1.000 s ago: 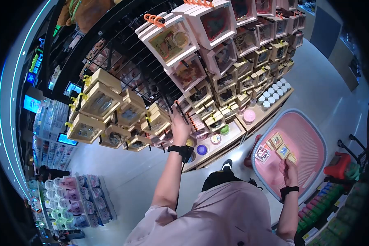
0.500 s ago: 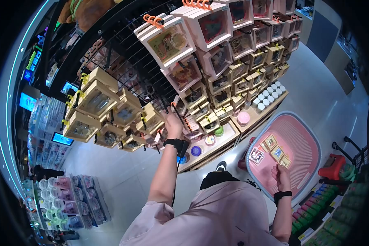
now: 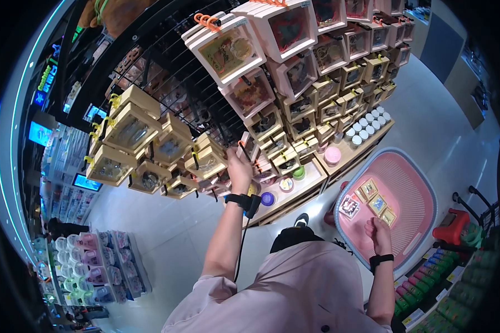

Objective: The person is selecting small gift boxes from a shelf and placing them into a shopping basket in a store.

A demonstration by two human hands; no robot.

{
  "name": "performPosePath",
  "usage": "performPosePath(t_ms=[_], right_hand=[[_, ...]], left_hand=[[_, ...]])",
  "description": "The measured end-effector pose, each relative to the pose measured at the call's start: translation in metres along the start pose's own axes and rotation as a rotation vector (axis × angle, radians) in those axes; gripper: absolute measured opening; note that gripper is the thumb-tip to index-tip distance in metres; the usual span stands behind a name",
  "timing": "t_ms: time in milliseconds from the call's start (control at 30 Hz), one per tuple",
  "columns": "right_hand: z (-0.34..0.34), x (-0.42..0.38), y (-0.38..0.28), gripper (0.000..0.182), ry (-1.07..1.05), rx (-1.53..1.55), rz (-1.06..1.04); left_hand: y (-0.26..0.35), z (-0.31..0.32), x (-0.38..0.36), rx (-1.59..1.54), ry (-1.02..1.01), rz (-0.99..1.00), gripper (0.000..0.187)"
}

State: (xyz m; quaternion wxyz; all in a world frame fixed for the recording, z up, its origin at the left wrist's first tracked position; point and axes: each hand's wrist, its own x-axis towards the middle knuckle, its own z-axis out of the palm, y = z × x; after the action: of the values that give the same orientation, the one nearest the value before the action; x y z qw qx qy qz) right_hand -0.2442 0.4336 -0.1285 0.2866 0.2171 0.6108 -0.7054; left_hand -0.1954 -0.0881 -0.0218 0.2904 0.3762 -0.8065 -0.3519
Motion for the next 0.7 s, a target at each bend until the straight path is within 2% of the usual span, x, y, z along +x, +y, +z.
performPosePath(t_ms=[67,100,367,467,500,633,700], right_hand=[[0.002,0.0,-0.001,0.021,0.003,-0.012,0.002],[0.003,-0.001,-0.001,0.021,0.005,-0.019,0.004],[0.006,-0.004,-0.002,0.022,-0.017,-0.054,-0.001],[0.007,-0.006,-0.003,0.022,-0.022,-0.074,-0.003],[0.007,-0.007,-0.003,0.022,-0.024,-0.081,-0.004],[0.011,-0.011,0.0,0.022,-0.062,-0.12,-0.029],[0.014,-0.012,0.0,0.022,-0.078,-0.152,-0.032]], left_hand=[[0.04,-0.019,-0.021,-0.06,-0.055,-0.096,0.019],[-0.01,-0.002,-0.016,0.049,0.048,0.126,0.014],[0.019,-0.036,-0.064,0.22,0.035,0.3,0.024],[0.038,-0.056,-0.079,0.205,-0.105,0.136,0.024],[0.032,-0.058,-0.082,0.211,-0.101,0.17,0.024],[0.029,-0.065,-0.081,0.151,-0.159,0.079,0.026],[0.034,-0.063,-0.075,0.14,-0.163,0.152,0.025]])
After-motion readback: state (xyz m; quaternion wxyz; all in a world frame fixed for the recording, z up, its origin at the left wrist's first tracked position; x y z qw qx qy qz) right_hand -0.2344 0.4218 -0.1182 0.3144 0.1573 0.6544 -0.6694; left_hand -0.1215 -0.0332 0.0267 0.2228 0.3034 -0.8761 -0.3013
